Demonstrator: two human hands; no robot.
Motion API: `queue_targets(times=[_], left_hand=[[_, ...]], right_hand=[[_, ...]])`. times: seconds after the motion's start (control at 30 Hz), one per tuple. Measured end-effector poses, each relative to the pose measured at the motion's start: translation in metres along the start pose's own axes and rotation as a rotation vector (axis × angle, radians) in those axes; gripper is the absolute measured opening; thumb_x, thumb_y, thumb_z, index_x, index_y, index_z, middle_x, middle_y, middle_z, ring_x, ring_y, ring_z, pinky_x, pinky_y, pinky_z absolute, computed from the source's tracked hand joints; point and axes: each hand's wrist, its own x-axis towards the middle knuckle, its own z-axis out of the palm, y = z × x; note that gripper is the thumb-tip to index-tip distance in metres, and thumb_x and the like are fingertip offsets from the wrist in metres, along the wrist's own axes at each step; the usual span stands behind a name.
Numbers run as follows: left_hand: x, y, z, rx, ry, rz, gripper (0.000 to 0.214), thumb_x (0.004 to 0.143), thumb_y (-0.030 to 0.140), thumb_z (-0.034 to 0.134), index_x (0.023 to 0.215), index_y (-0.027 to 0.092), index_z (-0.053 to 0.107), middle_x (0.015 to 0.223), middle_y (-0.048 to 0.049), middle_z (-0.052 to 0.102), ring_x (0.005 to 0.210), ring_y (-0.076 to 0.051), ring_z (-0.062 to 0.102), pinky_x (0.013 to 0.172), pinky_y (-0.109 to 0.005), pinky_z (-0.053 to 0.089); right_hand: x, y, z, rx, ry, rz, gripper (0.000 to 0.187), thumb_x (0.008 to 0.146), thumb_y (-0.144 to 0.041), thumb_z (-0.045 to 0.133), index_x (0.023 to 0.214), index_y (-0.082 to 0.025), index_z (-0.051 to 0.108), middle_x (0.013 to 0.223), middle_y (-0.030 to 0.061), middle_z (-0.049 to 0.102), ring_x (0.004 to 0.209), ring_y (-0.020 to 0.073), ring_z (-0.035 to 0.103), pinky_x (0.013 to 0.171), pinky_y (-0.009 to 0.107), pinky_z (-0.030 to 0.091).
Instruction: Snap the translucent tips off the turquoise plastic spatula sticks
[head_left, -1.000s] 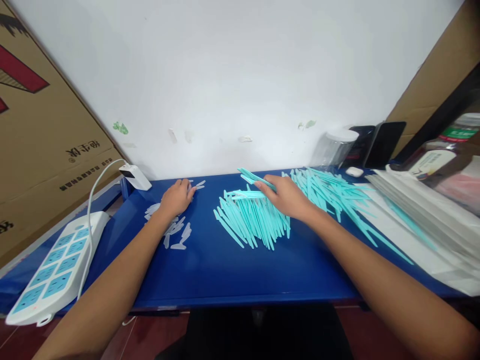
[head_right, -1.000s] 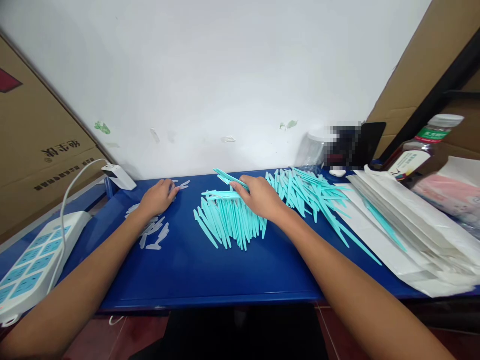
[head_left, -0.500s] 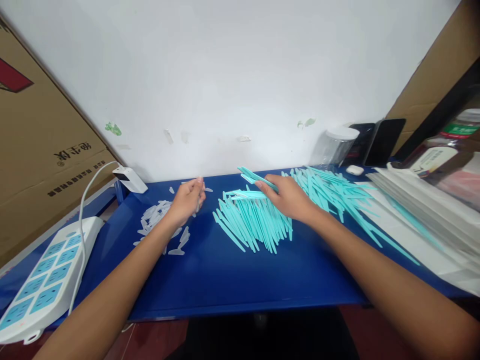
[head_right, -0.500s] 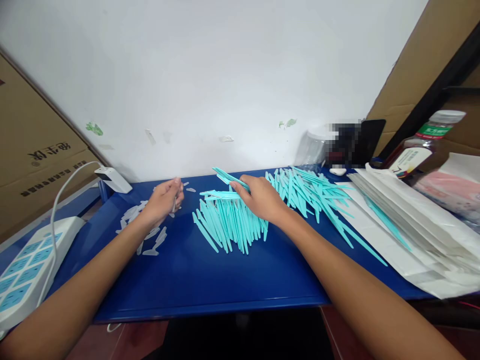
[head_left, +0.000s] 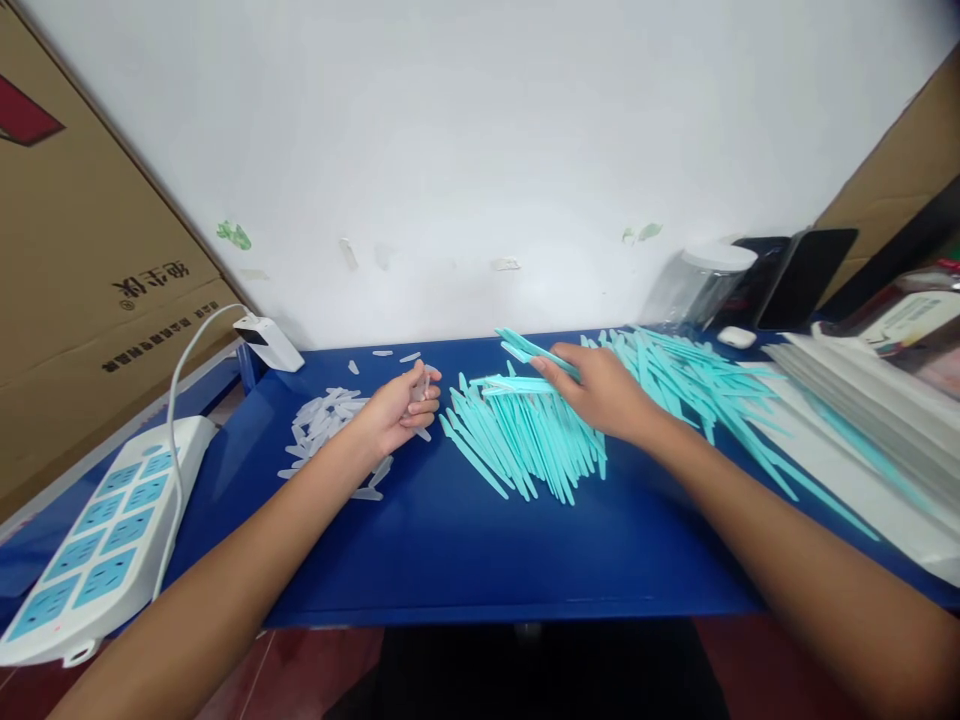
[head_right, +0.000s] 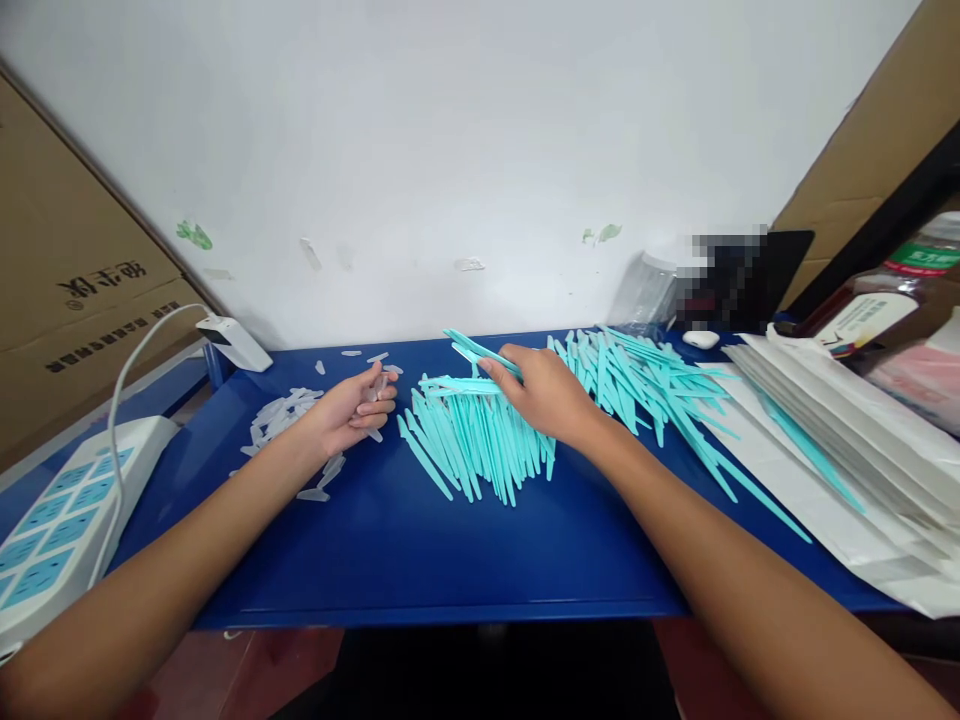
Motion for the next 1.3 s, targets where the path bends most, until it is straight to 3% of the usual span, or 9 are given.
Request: queue_targets(times=[0.2, 0.4, 0.57, 0.7, 0.87, 1.03, 1.13, 1.3], left_hand=[[-0.006, 0.001, 0.005, 0.034, -0.071, 0.037, 0.017, 0.09, 0.017, 0.05, 0.095, 0.012, 0.065, 0.068, 0.0013, 0.046, 0.04, -0.004, 0.026, 0.031, -0.015, 0.018], [-0.015, -0.005, 0.012, 0.301, -0.145, 0.135, 0.02, 0.098, 0.024, 0.065, 0.114, 0.012, 0.068, 0.075, 0.0015, 0.048, 0.048, -0.004, 0.026, 0.04, -0.018, 0.021], [-0.012, -0.01, 0.008, 0.471, -0.262, 0.209, 0.03, 0.096, 0.044, 0.072, 0.101, 0.016, 0.063, 0.079, 0.0002, 0.054, 0.051, -0.004, 0.025, 0.045, -0.02, 0.02], [-0.01, -0.011, 0.006, 0.537, -0.251, 0.266, 0.035, 0.096, 0.046, 0.072, 0.088, 0.015, 0.059, 0.082, -0.0031, 0.06, 0.052, -0.004, 0.024, 0.047, -0.021, 0.02], [-0.013, -0.007, 0.009, 0.528, -0.216, 0.242, 0.032, 0.097, 0.039, 0.071, 0.117, 0.014, 0.066, 0.092, -0.0041, 0.062, 0.053, -0.005, 0.027, 0.048, -0.023, 0.022], [-0.013, -0.008, 0.006, 0.581, -0.294, 0.269, 0.044, 0.097, 0.04, 0.072, 0.133, 0.016, 0.062, 0.106, -0.0087, 0.066, 0.055, -0.005, 0.03, 0.051, -0.026, 0.025], [-0.013, -0.009, 0.005, 0.678, -0.307, 0.314, 0.039, 0.1, 0.046, 0.066, 0.125, 0.016, 0.061, 0.099, -0.0082, 0.071, 0.053, -0.006, 0.03, 0.051, -0.026, 0.027], [-0.014, -0.009, 0.005, 0.894, -0.25, 0.449, 0.038, 0.103, 0.055, 0.055, 0.093, 0.018, 0.056, 0.083, -0.0035, 0.07, 0.053, -0.009, 0.04, 0.054, -0.025, 0.036]], right_hand=[[0.0, 0.002, 0.003, -0.004, -0.007, -0.002, 0.049, 0.108, -0.057, 0.044, 0.072, -0.023, 0.04, 0.058, -0.0026, 0.041, 0.053, 0.0146, 0.037, 0.055, 0.032, 0.024], [0.001, 0.003, 0.001, 0.005, 0.016, 0.004, 0.049, 0.108, -0.057, 0.045, 0.073, -0.023, 0.041, 0.058, -0.0029, 0.042, 0.053, 0.0145, 0.039, 0.055, 0.032, 0.025], [0.001, 0.003, 0.0, 0.005, 0.027, -0.004, 0.049, 0.108, -0.055, 0.046, 0.072, -0.023, 0.04, 0.058, -0.0033, 0.041, 0.052, 0.014, 0.039, 0.055, 0.032, 0.025], [0.002, 0.003, 0.0, -0.002, 0.015, 0.001, 0.05, 0.108, -0.055, 0.045, 0.071, -0.023, 0.04, 0.057, -0.0032, 0.042, 0.052, 0.014, 0.039, 0.055, 0.032, 0.025], [0.002, 0.004, 0.0, -0.014, 0.01, 0.007, 0.048, 0.108, -0.055, 0.046, 0.072, -0.023, 0.042, 0.057, -0.0032, 0.044, 0.051, 0.0141, 0.04, 0.055, 0.031, 0.025], [0.002, 0.004, 0.0, -0.021, -0.004, 0.008, 0.049, 0.108, -0.055, 0.045, 0.072, -0.023, 0.042, 0.057, -0.0031, 0.045, 0.051, 0.0143, 0.041, 0.054, 0.031, 0.026], [0.002, 0.004, 0.0, -0.021, 0.0, 0.006, 0.048, 0.108, -0.055, 0.046, 0.072, -0.023, 0.042, 0.058, -0.0031, 0.045, 0.052, 0.0145, 0.042, 0.055, 0.031, 0.026], [0.003, 0.005, -0.002, -0.019, 0.009, 0.028, 0.048, 0.108, -0.053, 0.047, 0.071, -0.023, 0.041, 0.057, -0.0038, 0.042, 0.051, 0.0139, 0.039, 0.055, 0.032, 0.025]])
